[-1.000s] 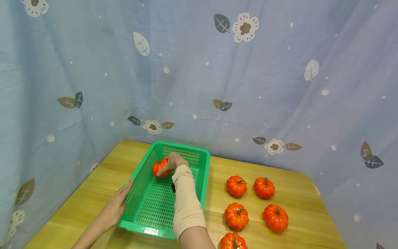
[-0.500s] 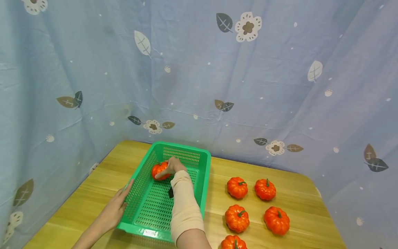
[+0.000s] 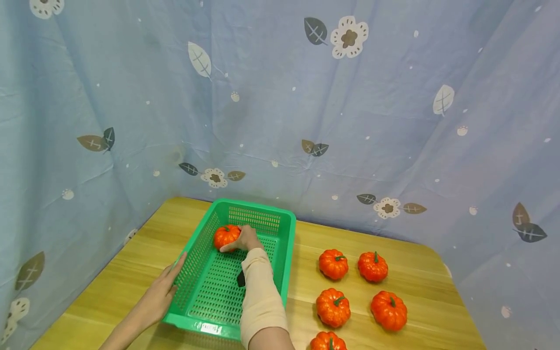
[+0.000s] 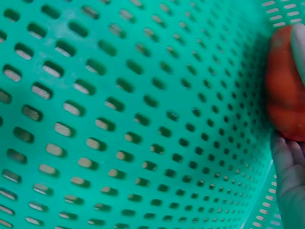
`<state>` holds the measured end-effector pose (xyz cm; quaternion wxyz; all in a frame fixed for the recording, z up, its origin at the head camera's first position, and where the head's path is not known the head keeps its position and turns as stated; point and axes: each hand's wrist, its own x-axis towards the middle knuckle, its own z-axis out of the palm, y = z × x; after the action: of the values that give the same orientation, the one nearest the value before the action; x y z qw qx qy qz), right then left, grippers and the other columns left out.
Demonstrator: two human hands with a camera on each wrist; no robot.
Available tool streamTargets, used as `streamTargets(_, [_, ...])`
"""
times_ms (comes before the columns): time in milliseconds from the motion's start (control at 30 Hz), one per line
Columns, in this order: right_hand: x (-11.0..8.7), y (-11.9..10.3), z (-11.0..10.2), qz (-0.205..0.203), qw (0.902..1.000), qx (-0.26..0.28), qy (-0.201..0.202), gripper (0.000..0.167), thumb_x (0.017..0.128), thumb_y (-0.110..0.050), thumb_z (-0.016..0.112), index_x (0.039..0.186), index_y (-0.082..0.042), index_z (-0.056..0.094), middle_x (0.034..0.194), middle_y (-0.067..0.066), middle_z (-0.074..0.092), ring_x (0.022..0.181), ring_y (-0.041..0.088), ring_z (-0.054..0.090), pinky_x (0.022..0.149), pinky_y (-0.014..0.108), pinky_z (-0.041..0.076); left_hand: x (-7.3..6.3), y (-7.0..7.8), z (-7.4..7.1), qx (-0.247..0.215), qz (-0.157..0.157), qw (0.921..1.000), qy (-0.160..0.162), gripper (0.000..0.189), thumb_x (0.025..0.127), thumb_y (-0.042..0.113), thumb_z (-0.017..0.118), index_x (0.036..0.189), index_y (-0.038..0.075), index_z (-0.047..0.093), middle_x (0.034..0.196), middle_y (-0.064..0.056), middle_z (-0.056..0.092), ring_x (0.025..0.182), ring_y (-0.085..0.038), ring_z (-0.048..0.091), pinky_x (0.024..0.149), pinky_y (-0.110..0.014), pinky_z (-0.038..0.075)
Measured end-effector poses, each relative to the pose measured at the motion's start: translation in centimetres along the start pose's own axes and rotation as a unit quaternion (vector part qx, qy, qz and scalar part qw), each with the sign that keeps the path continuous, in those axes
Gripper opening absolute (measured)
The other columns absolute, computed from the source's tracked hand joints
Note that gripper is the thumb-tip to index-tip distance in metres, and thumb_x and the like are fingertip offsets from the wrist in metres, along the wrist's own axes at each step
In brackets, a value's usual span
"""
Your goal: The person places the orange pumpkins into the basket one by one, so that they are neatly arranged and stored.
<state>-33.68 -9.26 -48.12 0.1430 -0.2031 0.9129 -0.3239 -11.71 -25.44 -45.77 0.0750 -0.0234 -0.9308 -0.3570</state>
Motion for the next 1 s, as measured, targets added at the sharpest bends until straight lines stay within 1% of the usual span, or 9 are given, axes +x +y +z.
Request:
streamTargets(67, [-0.1,0.2,0.3,-0.002,1.0000,0.004,0.008,0.080,0.068,-0.030,0.087,0.135,0.000,0.053,0.117,0.016,0.062,0.103,0.028,0.060,0.085,0.038,0.053,-0.2,0.0,0.2,0.003,0.010,0.9999,0.012,0.075,0.084,-0.017,0.042,0.152,0.002,0.018,0.140,-0.041,0.031,0.118,-0.058,0.043,0.092,-0.063,0.044])
streamTargets(200, [-0.2,0.4,0.6,0.010,0.9994,0.024,0.021,0.083,0.067,-0.028,0.088,0.135,0.001,0.051,0.119,0.018,0.060,0.107,0.032,0.059,0.088,0.042,0.053,-0.4,0.0,0.5,0.007,0.020,0.9996,0.020,0.076,0.082,-0.019,0.044,0.151,0.000,0.020,0.137,-0.043,0.032,0.116,-0.059,0.044,0.091,-0.063,0.044])
streamTargets(367, [0.4,0.6,0.8,0.026,0.9984,0.039,0.032,0.090,0.060,-0.033,0.092,0.134,0.001,0.052,0.118,0.020,0.058,0.108,0.035,0.056,0.088,0.045,0.052,-0.4,0.0,0.5,0.002,0.006,1.0000,0.005,0.075,0.084,-0.017,0.043,0.152,0.002,0.017,0.139,-0.043,0.030,0.118,-0.059,0.043,0.092,-0.062,0.044])
streamTargets(400, [0.7,1.0,1.0,0.016,0.9986,0.032,0.039,0.094,0.057,-0.041,0.091,0.132,0.001,0.053,0.116,0.020,0.059,0.106,0.034,0.056,0.084,0.044,0.053,-0.4,0.1,0.4,0.001,0.002,1.0000,0.003,0.075,0.085,-0.017,0.042,0.153,0.002,0.017,0.140,-0.042,0.030,0.118,-0.059,0.042,0.092,-0.063,0.044])
streamTargets(500, [1.0,1.1,1.1,0.016,0.9987,0.025,0.042,0.098,0.054,-0.046,0.091,0.131,0.001,0.054,0.114,0.020,0.058,0.104,0.034,0.056,0.082,0.043,0.054,-0.5,0.2,0.5,0.000,-0.005,1.0000,0.004,0.074,0.085,-0.016,0.041,0.153,0.003,0.017,0.141,-0.041,0.029,0.120,-0.058,0.042,0.094,-0.063,0.042])
streamTargets(600, [0.9,0.9,1.0,0.023,0.9987,0.019,0.041,0.096,0.056,-0.044,0.091,0.131,0.001,0.053,0.115,0.019,0.058,0.105,0.033,0.056,0.083,0.042,0.054,-0.4,0.2,0.5,0.001,-0.011,0.9999,0.004,0.073,0.086,-0.015,0.040,0.153,0.003,0.017,0.142,-0.041,0.029,0.121,-0.057,0.041,0.095,-0.062,0.042])
streamTargets(633, [0.6,0.5,0.8,0.034,0.9985,0.025,0.036,0.092,0.058,-0.038,0.091,0.132,0.002,0.052,0.117,0.020,0.057,0.108,0.034,0.056,0.087,0.044,0.053,-0.4,0.2,0.5,0.002,-0.012,0.9999,0.004,0.073,0.086,-0.015,0.040,0.153,0.003,0.017,0.142,-0.040,0.029,0.121,-0.057,0.041,0.095,-0.062,0.042])
streamTargets(767, [0.1,0.1,0.6,0.038,0.9986,0.011,0.034,0.089,0.063,-0.035,0.090,0.133,0.002,0.050,0.118,0.019,0.056,0.107,0.032,0.056,0.087,0.044,0.053,-0.2,0.3,0.4,0.005,-0.018,0.9998,-0.002,0.072,0.087,-0.015,0.039,0.153,0.004,0.016,0.143,-0.039,0.029,0.122,-0.055,0.041,0.095,-0.060,0.043])
streamTargets(1000, [0.2,-0.1,0.2,0.019,0.9994,-0.014,0.026,0.092,0.064,-0.038,0.089,0.135,0.004,0.047,0.120,0.021,0.055,0.111,0.034,0.053,0.089,0.044,0.052,0.0,0.1,0.1,0.009,-0.003,1.0000,0.003,0.072,0.086,-0.018,0.039,0.152,0.000,0.017,0.140,-0.042,0.030,0.118,-0.057,0.044,0.090,-0.059,0.047])
